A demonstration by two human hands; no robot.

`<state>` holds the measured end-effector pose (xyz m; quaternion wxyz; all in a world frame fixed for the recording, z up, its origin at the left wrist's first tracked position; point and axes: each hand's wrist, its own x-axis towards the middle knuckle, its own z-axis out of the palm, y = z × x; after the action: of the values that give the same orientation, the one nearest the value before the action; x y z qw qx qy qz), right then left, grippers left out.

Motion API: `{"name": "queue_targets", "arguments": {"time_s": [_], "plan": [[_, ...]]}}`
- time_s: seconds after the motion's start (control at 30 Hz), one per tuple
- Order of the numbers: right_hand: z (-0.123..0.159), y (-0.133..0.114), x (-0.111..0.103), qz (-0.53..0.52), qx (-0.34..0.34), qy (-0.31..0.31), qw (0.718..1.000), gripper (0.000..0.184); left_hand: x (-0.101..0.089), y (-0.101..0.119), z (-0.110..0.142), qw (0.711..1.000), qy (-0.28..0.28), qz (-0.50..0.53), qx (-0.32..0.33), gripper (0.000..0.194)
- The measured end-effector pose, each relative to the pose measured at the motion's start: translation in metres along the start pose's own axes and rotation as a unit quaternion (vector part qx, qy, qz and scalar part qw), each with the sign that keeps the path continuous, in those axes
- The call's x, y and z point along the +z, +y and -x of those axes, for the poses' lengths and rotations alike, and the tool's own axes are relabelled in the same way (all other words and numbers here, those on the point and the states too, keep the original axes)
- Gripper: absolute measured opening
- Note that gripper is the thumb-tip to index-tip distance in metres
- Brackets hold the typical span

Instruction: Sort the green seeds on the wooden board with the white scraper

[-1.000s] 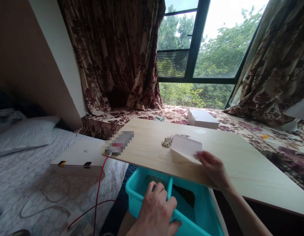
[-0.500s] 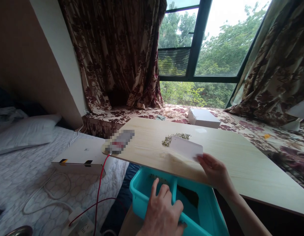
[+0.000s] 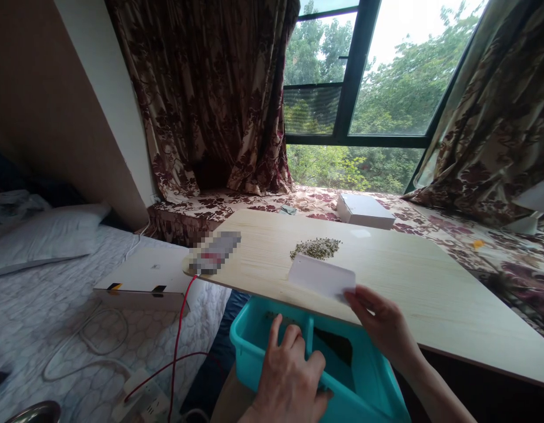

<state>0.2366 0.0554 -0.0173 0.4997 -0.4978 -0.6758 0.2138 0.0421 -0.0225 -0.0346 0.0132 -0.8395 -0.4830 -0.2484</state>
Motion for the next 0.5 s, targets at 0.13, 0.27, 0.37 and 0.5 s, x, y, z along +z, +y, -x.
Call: {"name": "queue_targets", "arguments": {"time_s": [0.13, 0.27, 0.37, 0.5], "plan": [[-0.020, 0.009, 0.002, 0.035, 0.007, 0.041, 0.999, 0.026, 0.004, -0.002, 0.001, 1.000, 0.005, 0.007, 0.008, 0.037], [-0.019, 0.008, 0.015, 0.054, 0.001, 0.025, 0.998, 0.028, 0.006, -0.003, 0.001, 1.000, 0.001, 0.007, 0.012, 0.036], [-0.003, -0.006, 0.026, 0.042, -0.014, -0.013, 0.999, 0.029, 0.001, -0.003, 0.000, 1.000, -0.012, 0.003, -0.001, 0.035], [0.008, -0.021, 0.022, 0.013, -0.037, -0.072, 0.997, 0.022, -0.011, -0.005, -0.002, 0.999, -0.048, 0.007, -0.011, 0.033]]}}
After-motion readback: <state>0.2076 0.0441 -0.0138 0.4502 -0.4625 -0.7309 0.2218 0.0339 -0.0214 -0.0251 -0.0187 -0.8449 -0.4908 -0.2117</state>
